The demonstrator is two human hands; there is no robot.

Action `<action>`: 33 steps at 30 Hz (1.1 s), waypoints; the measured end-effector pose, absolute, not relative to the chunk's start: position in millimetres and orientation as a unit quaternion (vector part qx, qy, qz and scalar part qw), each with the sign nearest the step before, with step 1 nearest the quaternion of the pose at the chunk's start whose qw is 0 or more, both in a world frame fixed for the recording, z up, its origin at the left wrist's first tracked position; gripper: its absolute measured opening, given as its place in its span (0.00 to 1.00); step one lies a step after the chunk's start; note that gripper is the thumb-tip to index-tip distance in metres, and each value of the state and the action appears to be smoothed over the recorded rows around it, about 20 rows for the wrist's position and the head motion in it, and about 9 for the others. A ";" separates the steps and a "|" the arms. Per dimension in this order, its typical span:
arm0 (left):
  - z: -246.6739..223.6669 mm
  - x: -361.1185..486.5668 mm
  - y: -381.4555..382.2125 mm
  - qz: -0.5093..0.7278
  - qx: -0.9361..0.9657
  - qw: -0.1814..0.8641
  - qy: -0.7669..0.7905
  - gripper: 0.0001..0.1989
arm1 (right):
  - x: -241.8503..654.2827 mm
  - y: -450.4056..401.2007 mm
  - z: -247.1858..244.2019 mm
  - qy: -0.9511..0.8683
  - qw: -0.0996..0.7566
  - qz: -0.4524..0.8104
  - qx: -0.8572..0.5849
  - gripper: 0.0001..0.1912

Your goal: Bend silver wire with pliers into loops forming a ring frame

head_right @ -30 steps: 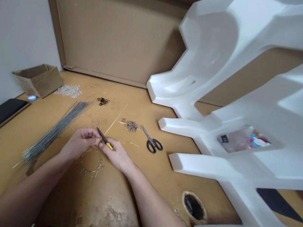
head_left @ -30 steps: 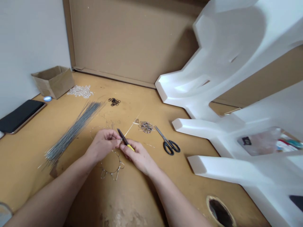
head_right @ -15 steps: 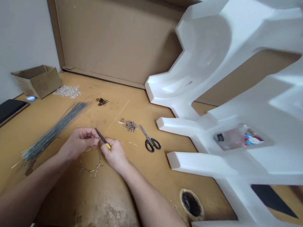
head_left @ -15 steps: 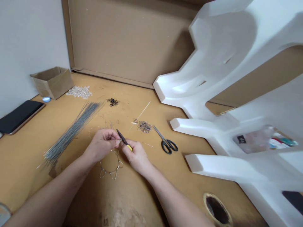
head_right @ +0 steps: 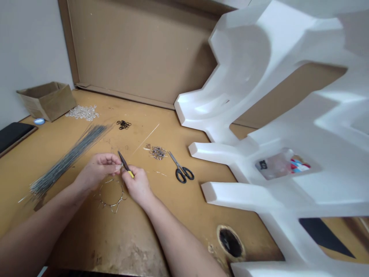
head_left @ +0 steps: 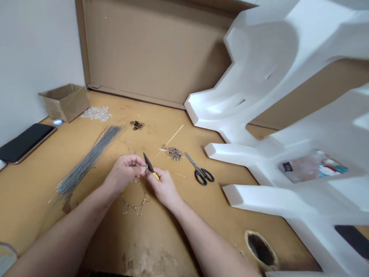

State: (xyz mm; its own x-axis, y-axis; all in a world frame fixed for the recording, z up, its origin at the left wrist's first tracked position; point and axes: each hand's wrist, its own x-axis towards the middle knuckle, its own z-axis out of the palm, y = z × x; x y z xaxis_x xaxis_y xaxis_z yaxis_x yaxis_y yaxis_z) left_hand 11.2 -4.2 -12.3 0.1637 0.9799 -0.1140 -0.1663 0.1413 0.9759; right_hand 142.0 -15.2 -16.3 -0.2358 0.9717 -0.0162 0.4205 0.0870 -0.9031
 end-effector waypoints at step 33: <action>-27.6 20.1 -15.6 0.452 0.754 -0.008 0.476 0.08 | 146.6 -23.2 0.4 -0.661 0.276 0.383 -0.583 0.10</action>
